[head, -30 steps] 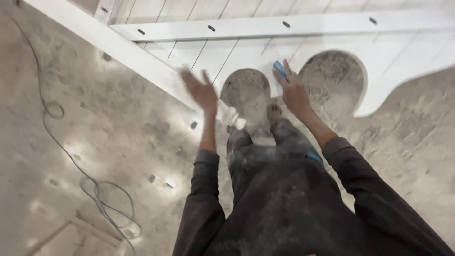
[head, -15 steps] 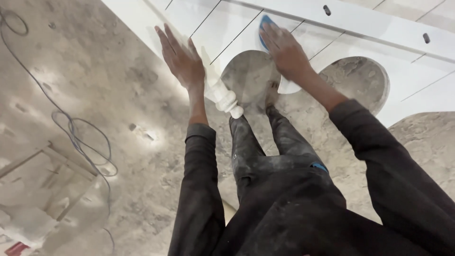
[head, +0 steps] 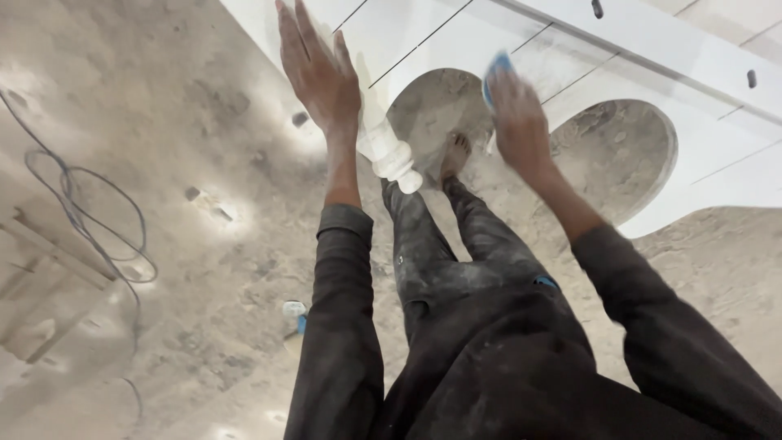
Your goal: The person manually sands a large white wooden piece of furniture.
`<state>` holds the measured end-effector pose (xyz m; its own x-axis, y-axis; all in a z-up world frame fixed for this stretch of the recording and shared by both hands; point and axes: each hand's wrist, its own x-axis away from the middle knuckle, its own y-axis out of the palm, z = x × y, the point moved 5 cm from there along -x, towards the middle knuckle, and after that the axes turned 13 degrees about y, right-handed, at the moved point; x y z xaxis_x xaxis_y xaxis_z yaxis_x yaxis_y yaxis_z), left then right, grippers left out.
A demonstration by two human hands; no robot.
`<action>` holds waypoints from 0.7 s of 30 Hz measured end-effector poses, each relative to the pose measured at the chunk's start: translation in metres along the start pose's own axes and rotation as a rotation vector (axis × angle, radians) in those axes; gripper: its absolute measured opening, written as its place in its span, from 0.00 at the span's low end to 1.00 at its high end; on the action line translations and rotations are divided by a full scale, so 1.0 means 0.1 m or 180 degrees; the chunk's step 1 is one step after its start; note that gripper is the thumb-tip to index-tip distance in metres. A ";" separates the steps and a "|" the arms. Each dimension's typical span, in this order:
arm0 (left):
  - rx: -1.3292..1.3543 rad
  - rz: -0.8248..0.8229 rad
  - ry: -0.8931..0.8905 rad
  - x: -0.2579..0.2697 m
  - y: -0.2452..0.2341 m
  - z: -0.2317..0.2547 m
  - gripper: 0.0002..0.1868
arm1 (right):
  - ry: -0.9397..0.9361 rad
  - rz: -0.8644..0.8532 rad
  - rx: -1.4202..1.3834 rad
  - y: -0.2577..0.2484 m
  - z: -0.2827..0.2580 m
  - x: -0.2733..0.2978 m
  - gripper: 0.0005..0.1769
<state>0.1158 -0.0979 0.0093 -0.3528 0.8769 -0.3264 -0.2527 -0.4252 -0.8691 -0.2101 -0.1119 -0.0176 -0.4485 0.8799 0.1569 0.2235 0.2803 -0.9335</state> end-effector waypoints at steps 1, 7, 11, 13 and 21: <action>-0.0060 -0.0036 -0.0052 0.00 0.04 -0.04 0.34 | -0.0053 -0.0005 -0.0107 -0.07 -0.05 -0.26 0.33; -0.0178 -0.0116 -0.0218 0.04 0.22 -0.18 0.34 | -0.0337 0.0026 -0.0404 -0.30 -0.15 -0.46 0.31; -0.0237 0.0009 -0.0309 0.10 0.14 -0.12 0.33 | 0.0080 -0.0218 -0.0420 -0.07 0.08 0.52 0.31; -0.0291 0.0022 -0.0365 0.08 0.14 -0.13 0.33 | 0.0028 -0.0196 -0.0370 -0.04 0.11 0.52 0.31; -0.0262 -0.0596 -0.0696 0.18 0.33 -0.29 0.24 | -0.0212 0.0248 -0.0360 -0.06 -0.17 -0.39 0.30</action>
<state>0.1274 -0.0897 -0.0356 -0.4950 0.8654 -0.0776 -0.2610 -0.2332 -0.9367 -0.1793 -0.1418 -0.0125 -0.4815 0.8744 0.0602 0.3542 0.2570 -0.8992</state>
